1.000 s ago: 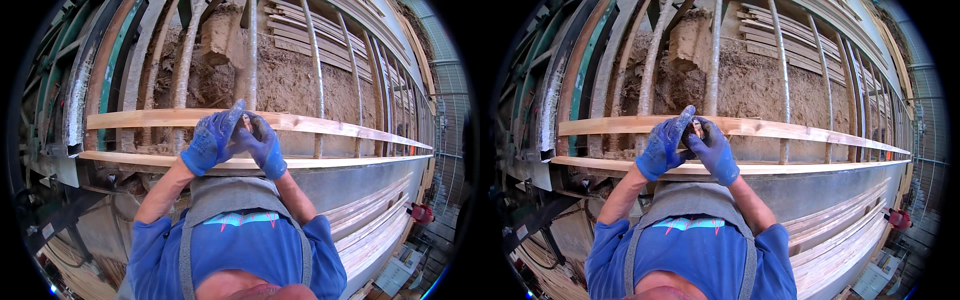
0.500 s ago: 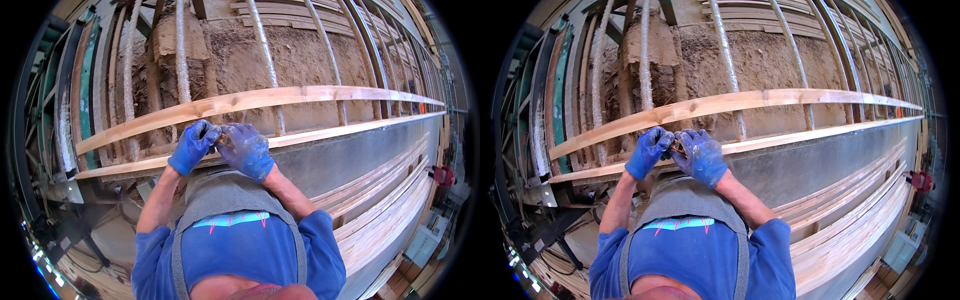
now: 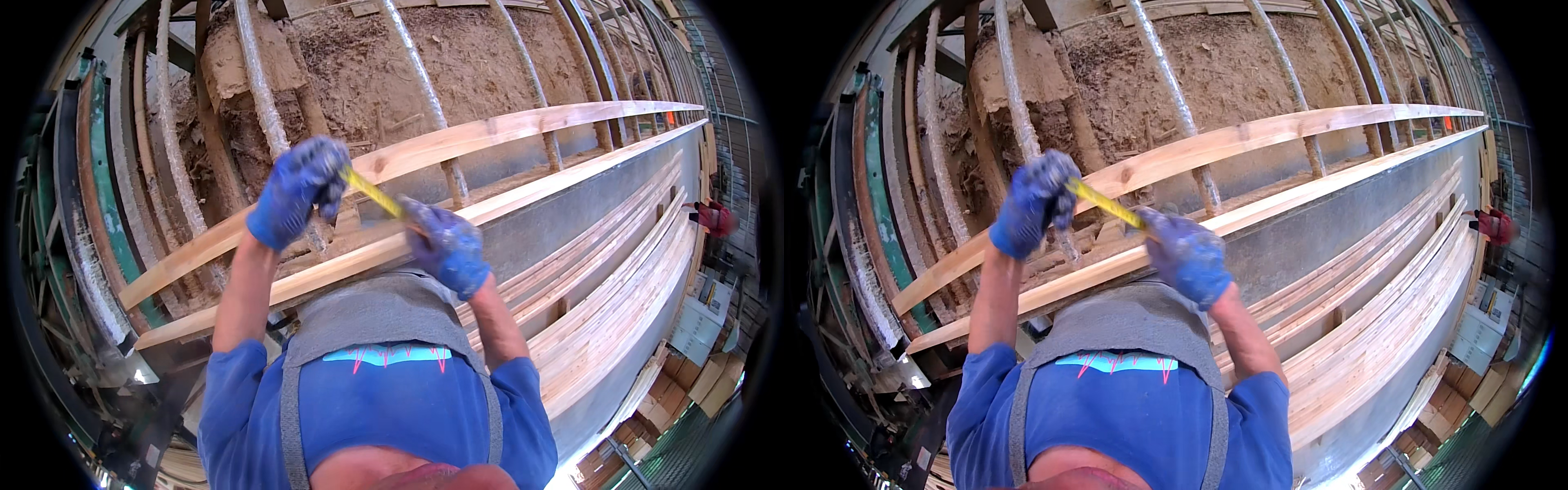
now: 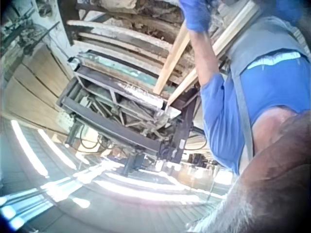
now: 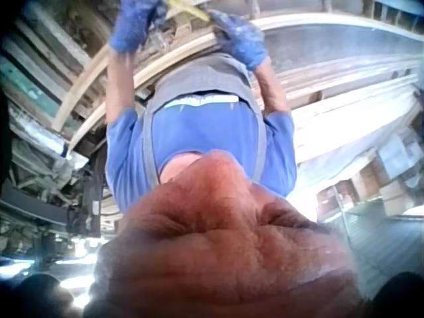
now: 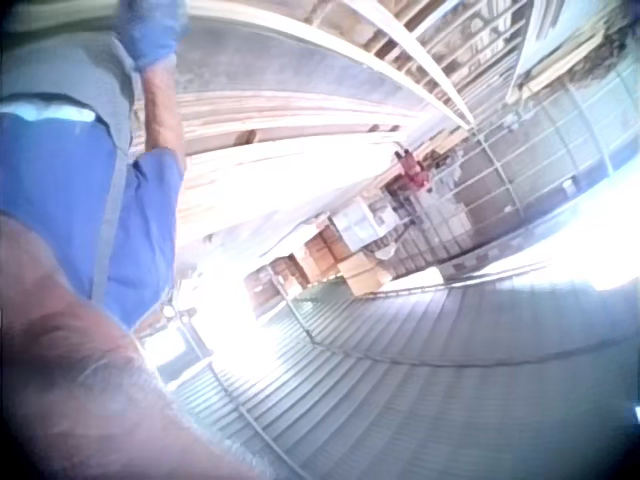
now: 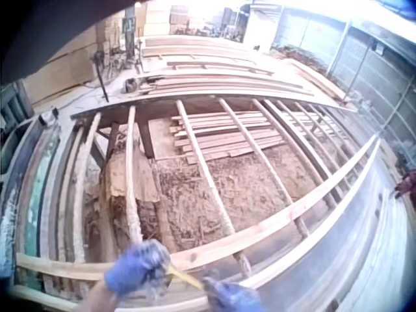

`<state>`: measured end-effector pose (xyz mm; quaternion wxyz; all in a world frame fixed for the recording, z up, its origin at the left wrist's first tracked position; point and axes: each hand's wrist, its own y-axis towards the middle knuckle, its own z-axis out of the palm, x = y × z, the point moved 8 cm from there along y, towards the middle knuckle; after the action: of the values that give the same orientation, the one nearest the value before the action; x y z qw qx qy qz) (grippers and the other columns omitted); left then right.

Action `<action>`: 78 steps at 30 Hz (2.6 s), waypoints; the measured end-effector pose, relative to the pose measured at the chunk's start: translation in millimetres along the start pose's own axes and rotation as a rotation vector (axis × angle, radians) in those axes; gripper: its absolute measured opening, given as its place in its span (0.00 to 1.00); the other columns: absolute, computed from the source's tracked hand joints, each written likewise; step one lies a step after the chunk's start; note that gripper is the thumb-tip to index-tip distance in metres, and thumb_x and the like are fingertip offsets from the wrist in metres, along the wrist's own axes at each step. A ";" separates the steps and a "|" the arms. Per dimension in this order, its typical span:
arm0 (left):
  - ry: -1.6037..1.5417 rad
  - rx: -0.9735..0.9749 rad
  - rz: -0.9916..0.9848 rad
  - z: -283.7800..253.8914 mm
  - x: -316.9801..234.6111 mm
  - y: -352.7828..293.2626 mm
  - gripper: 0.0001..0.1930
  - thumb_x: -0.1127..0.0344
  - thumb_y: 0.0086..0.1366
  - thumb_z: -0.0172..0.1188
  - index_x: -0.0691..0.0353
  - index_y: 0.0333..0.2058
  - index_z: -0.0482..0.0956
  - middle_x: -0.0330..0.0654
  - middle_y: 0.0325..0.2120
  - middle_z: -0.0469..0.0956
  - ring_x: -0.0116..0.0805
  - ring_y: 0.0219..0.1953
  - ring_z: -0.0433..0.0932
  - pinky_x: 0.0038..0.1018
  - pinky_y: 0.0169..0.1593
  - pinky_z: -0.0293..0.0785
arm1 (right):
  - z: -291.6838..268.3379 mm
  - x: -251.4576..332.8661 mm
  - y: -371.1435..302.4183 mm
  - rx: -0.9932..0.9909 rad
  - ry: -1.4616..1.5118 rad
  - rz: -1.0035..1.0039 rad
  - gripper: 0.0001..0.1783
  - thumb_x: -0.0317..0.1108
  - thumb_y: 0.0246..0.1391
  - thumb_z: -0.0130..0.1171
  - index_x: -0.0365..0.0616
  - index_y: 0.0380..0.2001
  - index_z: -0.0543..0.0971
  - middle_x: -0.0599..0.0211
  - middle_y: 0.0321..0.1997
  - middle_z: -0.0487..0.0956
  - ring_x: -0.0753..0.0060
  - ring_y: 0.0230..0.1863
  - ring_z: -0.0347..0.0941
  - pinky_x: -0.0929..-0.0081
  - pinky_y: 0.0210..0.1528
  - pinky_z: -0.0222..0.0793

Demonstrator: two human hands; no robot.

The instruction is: The person picks up long wooden planks from a pile and places them into a large circular wooden frame. They measure the planks with a tape measure and use a brush to apply a substance to the frame. The person repeats this process with multiple planks, fitting them into the structure.

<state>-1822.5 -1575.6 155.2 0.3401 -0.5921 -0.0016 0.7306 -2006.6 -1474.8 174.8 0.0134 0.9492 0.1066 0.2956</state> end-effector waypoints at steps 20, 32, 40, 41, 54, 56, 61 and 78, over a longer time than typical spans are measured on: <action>1.530 -0.056 0.392 -48.0 23.5 133.3 0.52 0.57 0.54 0.73 0.56 0.73 0.52 0.52 0.49 0.76 0.53 0.48 0.78 0.45 0.49 0.76 | 52.7 -87.5 46.6 0.156 0.277 0.415 0.14 0.38 0.55 0.63 0.42 0.41 0.83 0.48 0.32 0.83 0.45 0.34 0.82 0.59 0.35 0.77; 1.385 0.013 0.546 -42.3 33.0 151.9 0.46 0.57 0.54 0.72 0.47 0.70 0.61 0.47 0.52 0.75 0.50 0.49 0.78 0.42 0.50 0.79 | 72.0 -100.8 53.3 0.259 0.388 0.504 0.19 0.37 0.57 0.64 0.37 0.48 0.82 0.45 0.37 0.84 0.49 0.38 0.84 0.62 0.40 0.79; 1.339 0.042 0.546 -45.4 34.2 154.1 0.44 0.61 0.53 0.72 0.46 0.69 0.64 0.46 0.49 0.76 0.51 0.48 0.78 0.41 0.50 0.79 | 83.1 -109.0 45.4 0.261 0.467 0.545 0.20 0.36 0.56 0.65 0.37 0.50 0.81 0.46 0.41 0.84 0.52 0.41 0.85 0.66 0.43 0.79; 1.331 0.051 0.546 -45.5 34.3 154.1 0.44 0.61 0.53 0.72 0.46 0.69 0.64 0.46 0.48 0.76 0.50 0.48 0.78 0.41 0.50 0.79 | 86.1 -112.1 43.5 0.264 0.489 0.552 0.20 0.36 0.56 0.66 0.37 0.50 0.81 0.46 0.41 0.84 0.53 0.41 0.85 0.66 0.44 0.79; 1.261 0.069 0.614 -36.6 21.9 154.8 0.42 0.62 0.52 0.75 0.45 0.67 0.69 0.38 0.38 0.76 0.41 0.38 0.78 0.34 0.43 0.79 | 103.0 -119.9 34.8 0.397 0.876 0.772 0.20 0.30 0.62 0.64 0.36 0.56 0.79 0.66 0.44 0.84 0.82 0.43 0.77 0.79 0.48 0.76; 1.255 0.063 0.607 -36.6 21.5 154.1 0.42 0.63 0.52 0.75 0.45 0.67 0.69 0.38 0.39 0.76 0.41 0.38 0.78 0.33 0.44 0.78 | 102.7 -120.7 34.9 0.407 0.839 0.742 0.20 0.31 0.62 0.64 0.36 0.56 0.79 0.66 0.44 0.84 0.82 0.43 0.77 0.79 0.47 0.76; 1.345 0.114 0.499 -31.2 12.5 157.8 0.39 0.56 0.59 0.69 0.60 0.66 0.66 0.43 0.35 0.73 0.46 0.36 0.77 0.40 0.39 0.76 | 105.9 -123.2 31.2 0.395 0.864 0.737 0.21 0.31 0.62 0.64 0.35 0.56 0.79 0.66 0.45 0.85 0.81 0.44 0.77 0.79 0.48 0.76; 1.269 0.039 0.573 -42.2 27.9 158.0 0.44 0.66 0.50 0.76 0.46 0.67 0.69 0.41 0.41 0.76 0.45 0.39 0.78 0.35 0.45 0.78 | 104.5 -123.3 27.6 0.384 0.818 0.757 0.20 0.34 0.59 0.66 0.37 0.54 0.80 0.55 0.46 0.85 0.72 0.47 0.81 0.71 0.51 0.76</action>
<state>-1866.1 -1700.0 54.4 0.0797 -0.8755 0.3669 0.3041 -2041.2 -1523.7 22.3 -0.3075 0.7154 -0.1914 0.5975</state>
